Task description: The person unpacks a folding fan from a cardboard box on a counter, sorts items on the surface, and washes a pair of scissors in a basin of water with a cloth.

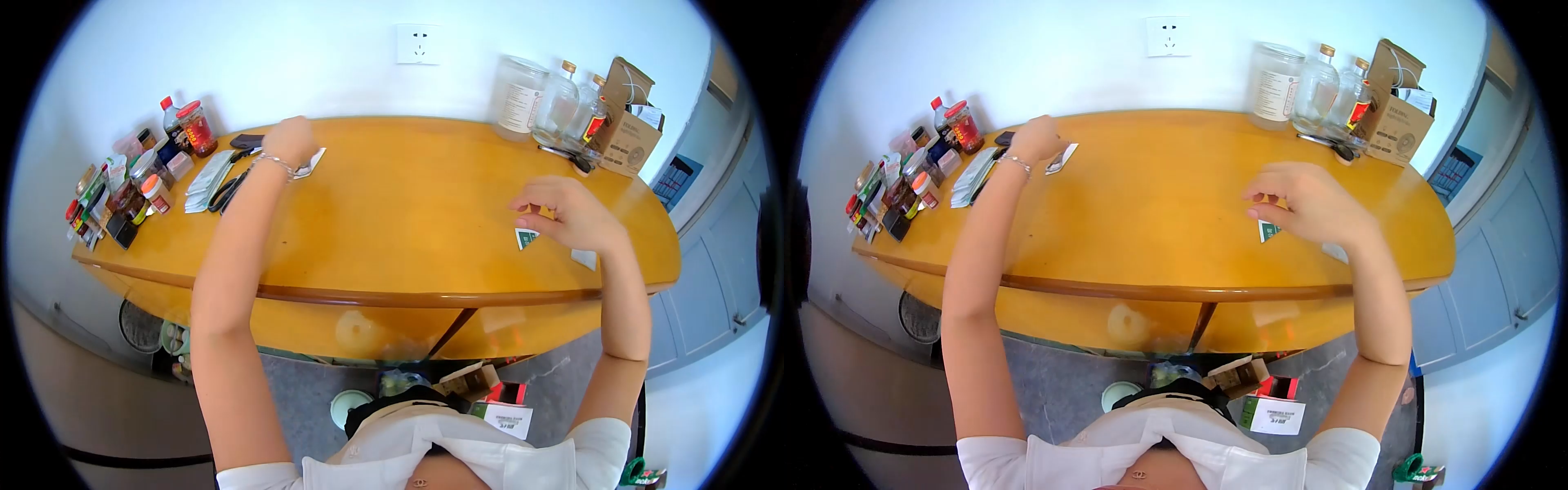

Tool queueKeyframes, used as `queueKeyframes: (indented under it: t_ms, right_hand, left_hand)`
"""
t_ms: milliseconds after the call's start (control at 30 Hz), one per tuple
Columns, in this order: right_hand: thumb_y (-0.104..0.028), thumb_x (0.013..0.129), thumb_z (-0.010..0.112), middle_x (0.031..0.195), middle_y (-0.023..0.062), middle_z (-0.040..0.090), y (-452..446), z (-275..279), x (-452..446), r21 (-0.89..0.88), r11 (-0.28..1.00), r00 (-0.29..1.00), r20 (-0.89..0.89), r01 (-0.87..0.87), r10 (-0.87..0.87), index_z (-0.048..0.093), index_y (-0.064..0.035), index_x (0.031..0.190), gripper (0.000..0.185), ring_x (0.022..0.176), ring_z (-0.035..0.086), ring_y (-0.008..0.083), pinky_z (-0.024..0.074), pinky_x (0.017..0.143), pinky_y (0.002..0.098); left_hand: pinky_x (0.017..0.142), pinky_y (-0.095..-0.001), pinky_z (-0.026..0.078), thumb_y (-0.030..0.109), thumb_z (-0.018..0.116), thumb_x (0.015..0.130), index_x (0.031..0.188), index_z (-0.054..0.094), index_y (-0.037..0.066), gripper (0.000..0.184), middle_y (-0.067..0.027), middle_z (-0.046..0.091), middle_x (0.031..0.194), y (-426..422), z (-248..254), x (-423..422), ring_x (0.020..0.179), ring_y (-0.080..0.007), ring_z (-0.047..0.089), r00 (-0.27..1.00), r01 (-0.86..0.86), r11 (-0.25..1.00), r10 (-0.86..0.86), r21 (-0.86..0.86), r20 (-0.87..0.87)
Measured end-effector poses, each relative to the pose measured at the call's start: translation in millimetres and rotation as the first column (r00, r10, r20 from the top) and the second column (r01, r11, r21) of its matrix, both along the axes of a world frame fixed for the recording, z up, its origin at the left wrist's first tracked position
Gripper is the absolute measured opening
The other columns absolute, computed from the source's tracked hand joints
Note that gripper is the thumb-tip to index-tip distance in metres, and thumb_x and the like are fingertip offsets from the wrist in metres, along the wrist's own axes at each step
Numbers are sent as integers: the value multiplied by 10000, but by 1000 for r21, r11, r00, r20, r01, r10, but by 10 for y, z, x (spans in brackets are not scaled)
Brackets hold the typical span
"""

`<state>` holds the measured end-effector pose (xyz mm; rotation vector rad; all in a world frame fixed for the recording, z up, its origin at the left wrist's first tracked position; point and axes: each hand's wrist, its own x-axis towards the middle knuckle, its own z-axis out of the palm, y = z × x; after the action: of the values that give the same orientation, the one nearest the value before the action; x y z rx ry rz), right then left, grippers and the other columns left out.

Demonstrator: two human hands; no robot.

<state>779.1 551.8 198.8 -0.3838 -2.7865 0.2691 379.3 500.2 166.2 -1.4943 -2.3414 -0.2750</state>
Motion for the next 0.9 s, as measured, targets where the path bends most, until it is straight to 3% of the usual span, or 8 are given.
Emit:
queueKeyframes:
  t_ms: [100,133,233,467,667,767,833,900]
  right_hand:
    - [-90,736,650,741,81,566,37,-20,-164,53,998,999,-7,-42,43,594,-13,842,142,695,550,230,444,615,311]
    - [-94,739,647,740,83,566,41,-24,-200,62,997,999,-9,-52,53,593,-14,839,139,693,549,235,444,612,314]
    - [-120,748,628,728,91,564,74,-47,-268,91,991,993,-52,-100,105,595,-29,816,118,676,549,254,437,586,333]
    - [-133,755,617,721,94,567,102,-93,-291,84,993,995,-47,-82,86,600,-40,805,107,667,553,262,434,575,342]
    - [-150,748,625,718,92,571,51,-123,-361,46,996,998,-3,-70,70,606,-45,810,123,676,560,263,444,587,348]
    - [-155,744,629,748,90,576,28,-192,-406,73,994,996,37,-81,78,603,-52,835,139,708,567,263,452,607,352]
    - [-168,727,648,815,91,594,1,-257,-462,174,984,999,-3,-47,48,604,-72,922,222,759,576,267,463,643,353]
    - [-155,704,668,867,103,600,-77,-330,-581,206,978,945,-323,11,58,596,-85,982,296,788,578,276,468,666,358]
  left_hand:
    - [490,-328,473,274,648,688,602,565,-54,349,-158,578,579,-37,29,-256,533,-239,581,946,-84,986,124,-144,300]
    - [440,-296,433,267,658,658,560,536,-36,341,-119,530,518,-8,-64,-334,460,-186,512,918,-91,989,128,-116,376]
    - [442,-292,419,258,658,637,558,535,-26,319,-110,529,522,25,-66,-265,457,-184,488,857,-131,968,220,-216,466]
    - [460,-295,444,156,664,585,582,565,-32,213,-118,560,550,140,-29,-210,487,-186,540,915,-9,963,116,-269,386]
    - [423,-279,440,69,654,582,606,587,-28,120,-103,568,551,221,-97,-365,461,-154,531,889,65,963,63,-261,454]
    - [405,-275,427,69,662,590,632,609,-21,112,-75,567,549,172,-23,-206,454,-142,520,797,127,983,-24,-130,604]
    - [470,-247,439,57,670,644,753,632,-16,137,-54,592,645,81,99,168,536,-124,542,571,265,964,-145,-14,808]
    - [523,-231,453,58,669,679,831,633,-19,174,-56,605,705,47,188,624,592,-120,557,396,423,904,-242,58,886]
